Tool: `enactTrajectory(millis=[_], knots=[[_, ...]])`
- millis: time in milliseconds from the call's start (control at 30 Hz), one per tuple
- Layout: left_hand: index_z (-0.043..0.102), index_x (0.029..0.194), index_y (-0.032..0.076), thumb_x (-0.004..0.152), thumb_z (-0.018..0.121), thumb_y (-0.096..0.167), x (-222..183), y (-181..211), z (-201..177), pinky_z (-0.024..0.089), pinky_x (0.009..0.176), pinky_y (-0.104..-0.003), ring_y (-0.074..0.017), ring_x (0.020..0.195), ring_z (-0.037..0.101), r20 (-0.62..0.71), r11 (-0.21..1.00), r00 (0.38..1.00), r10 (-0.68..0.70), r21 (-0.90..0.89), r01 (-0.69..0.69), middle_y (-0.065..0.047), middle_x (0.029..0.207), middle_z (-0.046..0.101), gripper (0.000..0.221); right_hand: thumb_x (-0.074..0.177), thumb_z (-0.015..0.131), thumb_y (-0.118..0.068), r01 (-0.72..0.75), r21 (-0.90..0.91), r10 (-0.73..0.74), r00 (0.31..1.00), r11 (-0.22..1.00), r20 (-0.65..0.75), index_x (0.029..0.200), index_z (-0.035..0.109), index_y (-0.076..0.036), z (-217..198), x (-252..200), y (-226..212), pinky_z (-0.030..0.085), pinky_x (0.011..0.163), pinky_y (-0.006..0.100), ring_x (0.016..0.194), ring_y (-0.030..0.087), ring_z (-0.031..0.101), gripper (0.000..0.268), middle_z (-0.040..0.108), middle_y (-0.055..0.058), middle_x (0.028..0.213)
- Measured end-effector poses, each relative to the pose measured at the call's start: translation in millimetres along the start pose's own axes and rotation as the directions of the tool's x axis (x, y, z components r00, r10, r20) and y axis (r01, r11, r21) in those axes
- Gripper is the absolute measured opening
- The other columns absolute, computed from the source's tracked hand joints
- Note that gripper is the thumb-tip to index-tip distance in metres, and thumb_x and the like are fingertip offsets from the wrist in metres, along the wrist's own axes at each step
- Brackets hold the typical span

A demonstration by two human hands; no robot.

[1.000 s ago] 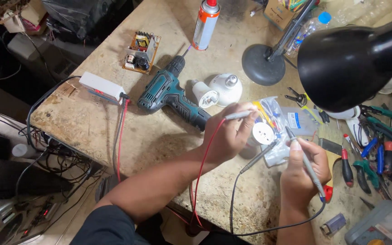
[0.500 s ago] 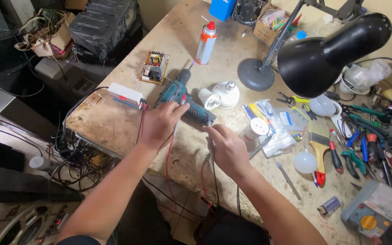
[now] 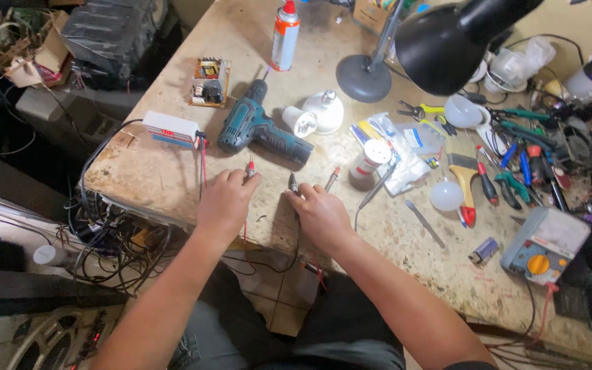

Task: Testing LED bulbs with multimeter probes and inspecting components at a repair bench.

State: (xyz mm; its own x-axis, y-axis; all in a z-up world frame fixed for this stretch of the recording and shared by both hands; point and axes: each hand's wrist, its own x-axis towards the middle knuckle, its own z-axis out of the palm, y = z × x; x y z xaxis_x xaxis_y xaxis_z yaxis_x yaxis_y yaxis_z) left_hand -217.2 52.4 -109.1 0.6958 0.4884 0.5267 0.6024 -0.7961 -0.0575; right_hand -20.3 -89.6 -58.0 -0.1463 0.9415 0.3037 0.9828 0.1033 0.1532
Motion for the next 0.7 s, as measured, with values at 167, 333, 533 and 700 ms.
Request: enactTrajectory(millis=[167,333,533,700], knots=[[0.072,0.124,0.018,0.100,0.060,0.011,2.5,20.4,-50.6,0.057,0.078,-0.038,-0.0254,0.109,0.067,-0.191,0.996,0.981,-0.039,-0.087,0.023,-0.005,0.111,0.068,0.028,0.085,0.056,-0.009,-0.017,0.197,0.059,0.977,0.980,-0.207,0.116,0.067,-0.019,-43.7,-30.5,-7.6,0.058,0.067,0.032,0.081,0.026,0.068,0.035,0.060,0.003,0.102],[0.067,0.111,0.009,0.094,0.064,0.006,-59.3,120.2,-99.6,0.049,0.063,-0.038,-0.0279,0.072,0.056,-0.335,0.818,0.941,0.044,-0.528,-0.226,-0.010,0.086,0.059,0.017,0.095,0.065,-0.012,-0.165,0.409,0.294,0.915,0.897,-0.276,0.110,0.072,-0.012,-81.3,-111.9,-8.3,0.057,0.072,0.035,0.085,0.026,0.071,0.016,0.069,0.005,0.100],[0.058,0.117,0.015,0.093,0.057,0.016,-162.2,223.6,44.5,0.049,0.079,-0.056,-0.0422,0.102,0.058,0.749,0.779,0.415,0.516,-0.612,0.137,-0.015,0.114,0.058,0.024,0.091,0.069,-0.006,-0.450,0.406,0.548,0.820,0.796,-0.166,0.107,0.073,-0.006,-89.7,-184.1,49.6,0.057,0.071,0.033,0.079,0.020,0.071,0.016,0.072,0.006,0.098],[0.068,0.125,0.021,0.091,0.058,0.026,-151.0,227.4,110.0,0.045,0.100,-0.038,-0.0198,0.125,0.061,0.781,0.886,-0.417,0.464,-0.417,0.205,-0.002,0.135,0.064,0.036,0.095,0.069,-0.015,-0.562,0.308,0.618,0.777,0.768,-0.122,0.111,0.075,-0.007,-80.0,-182.2,132.6,0.055,0.061,0.035,0.074,0.019,0.072,0.019,0.073,0.006,0.099]])
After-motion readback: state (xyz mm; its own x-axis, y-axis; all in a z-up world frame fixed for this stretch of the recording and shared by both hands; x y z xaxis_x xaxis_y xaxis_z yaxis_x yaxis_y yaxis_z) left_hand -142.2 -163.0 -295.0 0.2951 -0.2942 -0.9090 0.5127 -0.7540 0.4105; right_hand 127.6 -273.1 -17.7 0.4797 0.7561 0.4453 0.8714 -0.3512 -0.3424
